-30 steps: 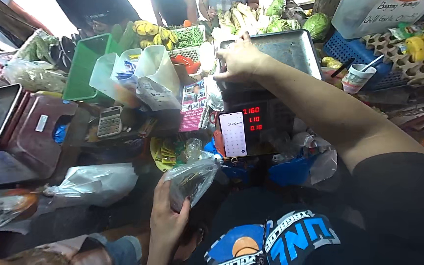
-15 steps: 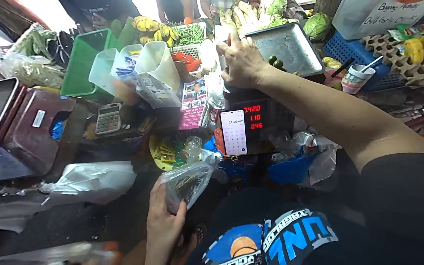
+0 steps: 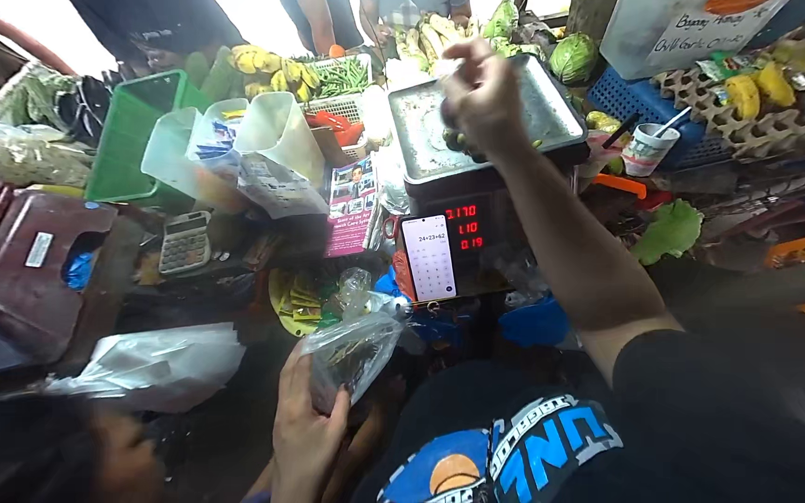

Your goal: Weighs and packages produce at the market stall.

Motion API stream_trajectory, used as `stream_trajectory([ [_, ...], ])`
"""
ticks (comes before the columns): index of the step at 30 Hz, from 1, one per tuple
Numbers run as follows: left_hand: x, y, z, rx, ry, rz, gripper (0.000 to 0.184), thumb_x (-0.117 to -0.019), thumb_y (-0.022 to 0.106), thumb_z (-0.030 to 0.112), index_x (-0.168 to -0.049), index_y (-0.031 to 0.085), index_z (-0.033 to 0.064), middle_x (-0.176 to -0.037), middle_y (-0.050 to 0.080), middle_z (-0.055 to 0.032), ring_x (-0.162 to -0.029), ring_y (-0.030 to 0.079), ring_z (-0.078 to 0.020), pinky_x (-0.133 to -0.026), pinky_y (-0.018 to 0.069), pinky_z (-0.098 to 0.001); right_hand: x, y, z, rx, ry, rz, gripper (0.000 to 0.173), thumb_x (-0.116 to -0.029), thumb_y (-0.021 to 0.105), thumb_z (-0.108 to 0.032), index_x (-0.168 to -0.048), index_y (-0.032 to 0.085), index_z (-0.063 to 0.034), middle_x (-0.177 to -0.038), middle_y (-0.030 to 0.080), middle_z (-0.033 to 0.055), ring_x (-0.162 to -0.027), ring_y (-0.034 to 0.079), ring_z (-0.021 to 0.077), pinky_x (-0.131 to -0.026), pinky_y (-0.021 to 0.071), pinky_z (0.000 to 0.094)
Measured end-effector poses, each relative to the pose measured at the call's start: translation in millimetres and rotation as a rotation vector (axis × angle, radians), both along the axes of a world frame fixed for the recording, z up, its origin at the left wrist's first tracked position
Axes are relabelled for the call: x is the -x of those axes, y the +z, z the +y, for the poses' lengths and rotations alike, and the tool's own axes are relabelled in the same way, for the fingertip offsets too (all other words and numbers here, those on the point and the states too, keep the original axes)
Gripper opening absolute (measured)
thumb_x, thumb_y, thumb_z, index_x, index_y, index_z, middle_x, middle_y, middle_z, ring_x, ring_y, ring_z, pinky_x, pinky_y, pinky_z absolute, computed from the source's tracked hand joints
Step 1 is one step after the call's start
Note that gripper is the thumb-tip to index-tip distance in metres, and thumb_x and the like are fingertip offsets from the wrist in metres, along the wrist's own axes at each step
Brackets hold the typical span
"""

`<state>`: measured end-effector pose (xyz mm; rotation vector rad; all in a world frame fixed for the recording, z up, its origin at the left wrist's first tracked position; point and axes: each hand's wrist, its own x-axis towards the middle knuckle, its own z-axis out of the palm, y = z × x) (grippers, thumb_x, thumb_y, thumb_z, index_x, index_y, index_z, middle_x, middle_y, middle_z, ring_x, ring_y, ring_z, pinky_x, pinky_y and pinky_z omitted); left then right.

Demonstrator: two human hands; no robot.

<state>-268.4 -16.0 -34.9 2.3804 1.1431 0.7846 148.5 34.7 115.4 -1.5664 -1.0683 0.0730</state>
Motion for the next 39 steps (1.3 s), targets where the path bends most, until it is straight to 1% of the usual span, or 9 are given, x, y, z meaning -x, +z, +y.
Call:
stream_trajectory([
  [2, -0.1, 0.1, -1.8, 0.009, 0.001, 0.005, 0.074, -0.0740, 0.069, 0.022, -0.139, 0.053, -0.0098, -0.148, 0.048, -0.0306, -0.137, 0.050, -0.0342, -0.112, 0.0432, -0.0389, -15.7, 7.5, -45.7, -0.196, 0.176, 0.564, 0.033, -0.1063, 0.042, -0.017, -0.135, 0.054, -0.0038, -0.097, 0.067, 0.0077, -0.078, 0.067, 0.0156, -0.069, 0.0589, 0.0311],
  [4, -0.7, -2.8, -2.9, 0.012, -0.011, 0.008, 0.074, -0.0748, 0.068, 0.023, -0.139, 0.053, -0.0099, -0.148, 0.048, -0.0308, -0.138, 0.050, -0.0346, -0.112, 0.0424, -0.0393, -27.0, 2.5, -102.6, -0.260, 0.310, 0.917, 0.036, -0.1070, 0.041, -0.030, -0.135, 0.056, -0.0123, -0.114, 0.069, 0.0109, -0.090, 0.072, 0.0229, -0.072, 0.0631, 0.0363],
  [6, -3.5, -6.8, -4.1, 0.011, -0.031, 0.007, 0.073, -0.0751, 0.068, 0.024, -0.138, 0.054, -0.0108, -0.146, 0.049, -0.0316, -0.137, 0.051, -0.0360, -0.112, 0.0429, -0.0407, -26.7, -22.9, -149.8, -0.079, 0.330, 0.744, 0.027, -0.1032, 0.043, -0.023, -0.123, 0.058, -0.0139, -0.117, 0.070, 0.0050, -0.081, 0.071, 0.0125, -0.062, 0.0595, 0.0257],
  [8, -8.3, -11.1, -4.8, 0.019, -0.054, 0.011, 0.073, -0.0748, 0.068, 0.024, -0.137, 0.055, -0.0114, -0.145, 0.050, -0.0320, -0.135, 0.052, -0.0369, -0.111, 0.0439, -0.0422, -10.3, -53.3, -179.2, 0.213, 0.202, 0.374, 0.026, -0.0942, 0.053, -0.009, -0.116, 0.067, -0.0112, -0.109, 0.068, 0.0038, -0.066, 0.063, 0.0084, -0.052, 0.0546, 0.0260],
  [11, -17.4, -14.1, -6.4, 0.043, -0.083, 0.021, 0.072, -0.0735, 0.068, 0.021, -0.137, 0.055, -0.0111, -0.144, 0.051, -0.0317, -0.135, 0.053, -0.0365, -0.110, 0.0456, -0.0415, 17.6, -109.1, -193.8, 0.553, -0.111, -0.140, 0.039, -0.0919, 0.064, -0.010, -0.129, 0.071, -0.0160, -0.125, 0.057, 0.0145, -0.079, 0.063, 0.0209, -0.066, 0.0564, 0.0419],
  [15, -28.3, -11.1, -3.5, 0.034, -0.118, 0.039, 0.072, -0.0734, 0.068, 0.019, -0.139, 0.055, -0.0088, -0.145, 0.051, -0.0295, -0.136, 0.053, -0.0341, -0.110, 0.0459, -0.0400, 29.0, -137.3, -189.0, 0.658, -0.280, -0.392, 0.042, -0.0921, 0.061, -0.012, -0.132, 0.071, -0.0159, -0.132, 0.055, 0.0238, -0.088, 0.067, 0.0367, -0.066, 0.0563, 0.0538],
  [21, -30.8, -9.1, 0.2, 0.038, -0.120, 0.028, 0.071, -0.0738, 0.068, 0.017, -0.139, 0.055, -0.0085, -0.147, 0.049, -0.0299, -0.136, 0.052, -0.0317, -0.109, 0.0462, -0.0375, 45.0, -124.3, -177.8, 0.841, -0.286, -0.458, 0.041, -0.0918, 0.063, -0.007, -0.132, 0.070, -0.0139, -0.138, 0.053, 0.0263, -0.096, 0.066, 0.0443, -0.067, 0.0558, 0.0566],
  [26, -25.4, -8.3, -4.1, 0.040, -0.035, 0.021, 0.073, -0.0738, 0.068, 0.016, -0.140, 0.053, -0.0092, -0.148, 0.047, -0.0305, -0.136, 0.052, -0.0327, -0.108, 0.0471, -0.0386, 79.7, -138.4, -178.8, 0.661, 0.093, -0.373, 0.043, -0.0926, 0.061, -0.014, -0.133, 0.070, -0.0217, -0.131, 0.058, 0.0219, -0.101, 0.065, 0.0372, -0.077, 0.0574, 0.0528],
  [39, -10.5, 3.0, -5.4, 0.016, 0.274, -0.085, 0.075, -0.0767, 0.068, 0.019, -0.143, 0.048, -0.0103, -0.153, 0.039, -0.0316, -0.141, 0.045, -0.0319, -0.113, 0.0409, -0.0381, 123.5, -164.7, -162.0, 0.650, 0.164, -0.538, 0.035, -0.0928, 0.060, -0.011, -0.124, 0.075, -0.0181, -0.129, 0.059, 0.0212, -0.098, 0.065, 0.0380, -0.065, 0.0565, 0.0462],
])
